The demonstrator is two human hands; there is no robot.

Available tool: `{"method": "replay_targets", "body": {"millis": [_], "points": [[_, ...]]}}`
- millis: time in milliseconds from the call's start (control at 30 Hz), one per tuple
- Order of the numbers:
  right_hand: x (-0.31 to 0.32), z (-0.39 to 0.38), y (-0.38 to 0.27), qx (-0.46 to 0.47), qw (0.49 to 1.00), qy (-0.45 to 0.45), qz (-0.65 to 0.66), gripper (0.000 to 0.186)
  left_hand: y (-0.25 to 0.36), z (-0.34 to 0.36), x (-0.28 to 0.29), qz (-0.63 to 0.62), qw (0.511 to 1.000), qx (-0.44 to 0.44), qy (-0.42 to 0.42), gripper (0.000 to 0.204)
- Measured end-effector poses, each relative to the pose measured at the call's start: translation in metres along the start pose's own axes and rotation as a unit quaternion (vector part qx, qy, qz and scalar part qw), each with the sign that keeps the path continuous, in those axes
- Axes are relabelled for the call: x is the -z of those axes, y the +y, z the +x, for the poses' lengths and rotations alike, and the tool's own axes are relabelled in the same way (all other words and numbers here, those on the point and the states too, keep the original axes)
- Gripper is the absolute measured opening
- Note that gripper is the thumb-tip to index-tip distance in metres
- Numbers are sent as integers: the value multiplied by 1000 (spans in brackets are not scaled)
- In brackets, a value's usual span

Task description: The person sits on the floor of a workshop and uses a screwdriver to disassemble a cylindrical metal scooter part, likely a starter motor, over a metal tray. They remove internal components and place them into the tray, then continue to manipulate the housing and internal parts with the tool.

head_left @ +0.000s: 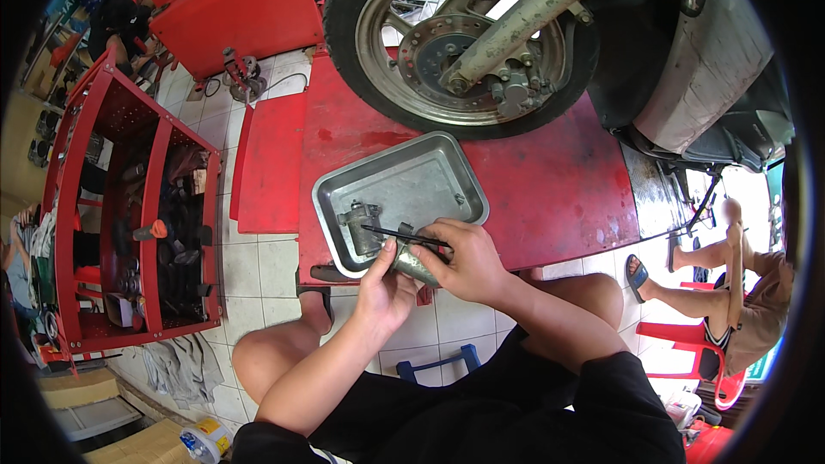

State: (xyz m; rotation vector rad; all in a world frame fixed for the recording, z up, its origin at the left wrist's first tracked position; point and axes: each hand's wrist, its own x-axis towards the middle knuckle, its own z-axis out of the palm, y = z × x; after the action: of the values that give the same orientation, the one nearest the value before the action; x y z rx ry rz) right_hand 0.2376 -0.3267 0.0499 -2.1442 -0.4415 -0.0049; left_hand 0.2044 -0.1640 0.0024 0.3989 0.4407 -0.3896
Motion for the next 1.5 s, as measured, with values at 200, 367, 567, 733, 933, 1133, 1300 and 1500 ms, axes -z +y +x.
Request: {"method": "replay_targets", "body": {"millis": [200, 367, 567, 733, 933, 1133, 1300, 1500], "points": [[2, 0, -4, -1, 1000, -10, -13, 22, -3, 1, 6, 7, 1000, 21, -3, 42], [4, 0, -6, -4, 1000, -10, -8, 24, -5, 4, 12, 23, 999, 32, -21, 47], [2, -1, -1, 3, 999, -15, -36, 25, -6, 2, 11, 17, 1000, 25, -1, 47], [3, -2, -6, 16, 997, -10, -76, 26, -7, 1, 12, 5, 1000, 24, -12, 43], [2, -2, -1, 25, 998, -4, -54, 28, -7, -2, 6, 22, 999, 24, -14, 41], [8, 3, -6, 18, 1000, 8, -7, 26, -5, 1, 15, 22, 999, 37, -25, 42], [24, 14, 9, 78, 985, 149, 36, 17, 1, 1, -1, -23, 999, 29, 12, 41], [67, 14, 14, -126, 954, 13, 273, 24, 13, 4, 3, -60, 998, 9, 30, 46]]}}
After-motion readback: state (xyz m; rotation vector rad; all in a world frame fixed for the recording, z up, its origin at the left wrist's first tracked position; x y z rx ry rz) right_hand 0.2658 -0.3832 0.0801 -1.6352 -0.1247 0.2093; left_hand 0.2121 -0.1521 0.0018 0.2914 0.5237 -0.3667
